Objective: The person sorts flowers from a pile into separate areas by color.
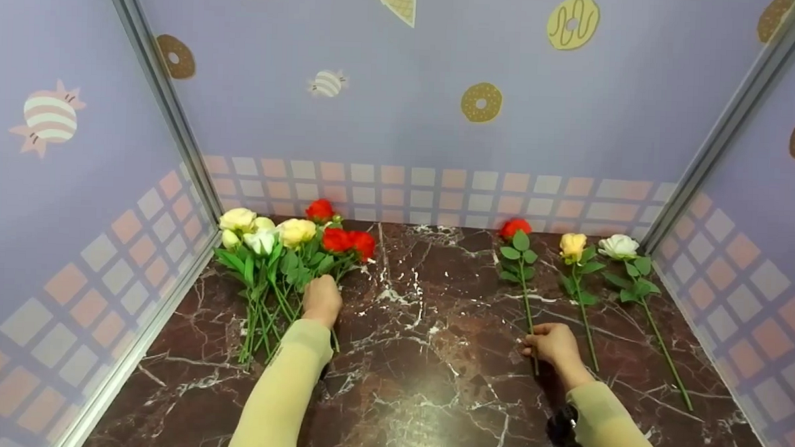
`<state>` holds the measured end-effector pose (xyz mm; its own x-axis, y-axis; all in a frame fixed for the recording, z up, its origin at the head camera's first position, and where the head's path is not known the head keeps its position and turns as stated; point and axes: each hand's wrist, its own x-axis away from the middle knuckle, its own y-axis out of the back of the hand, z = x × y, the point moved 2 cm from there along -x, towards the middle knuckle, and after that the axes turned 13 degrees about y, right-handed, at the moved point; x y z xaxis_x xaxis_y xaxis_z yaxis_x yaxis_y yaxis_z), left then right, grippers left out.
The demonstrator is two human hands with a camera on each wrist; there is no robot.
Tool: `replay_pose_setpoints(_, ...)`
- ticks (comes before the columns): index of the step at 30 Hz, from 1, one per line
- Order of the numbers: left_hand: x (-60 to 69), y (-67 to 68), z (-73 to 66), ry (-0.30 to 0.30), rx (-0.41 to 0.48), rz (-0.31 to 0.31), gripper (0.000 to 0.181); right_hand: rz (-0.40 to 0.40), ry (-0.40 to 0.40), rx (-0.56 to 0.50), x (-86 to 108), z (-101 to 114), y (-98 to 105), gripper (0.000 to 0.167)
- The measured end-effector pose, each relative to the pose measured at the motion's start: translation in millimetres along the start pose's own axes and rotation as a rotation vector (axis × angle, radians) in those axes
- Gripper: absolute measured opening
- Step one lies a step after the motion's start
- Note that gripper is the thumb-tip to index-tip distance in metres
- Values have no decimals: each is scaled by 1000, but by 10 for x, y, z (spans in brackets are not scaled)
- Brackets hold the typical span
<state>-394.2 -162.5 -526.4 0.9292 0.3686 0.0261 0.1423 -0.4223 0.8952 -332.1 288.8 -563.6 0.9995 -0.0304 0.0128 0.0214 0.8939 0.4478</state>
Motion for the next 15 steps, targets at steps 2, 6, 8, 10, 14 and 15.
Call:
replay_pose_setpoints(2,1,-14,3,-4,-5,-14,49,4,14,74,3,6,14,36)
replay_pose_setpoints(6,1,-38,8,-5,-14,-37,42,5,57,251,3,23,32,30)
replay_pose_setpoints(8,-4,-48,13,0,-15,-36,38,3,79,326,-1,26,38,29)
replay_pose_setpoints(10,-11,-54,15,16,-6,-18,36,3,101,385,-1,38,40,30)
replay_pose_setpoints(14,-34,-39,14,68,48,27,36,7,126,440,-1,41,34,33)
replay_pose_setpoints(15,-40,-27,11,88,68,39,36,7,129,447,-1,40,32,34)
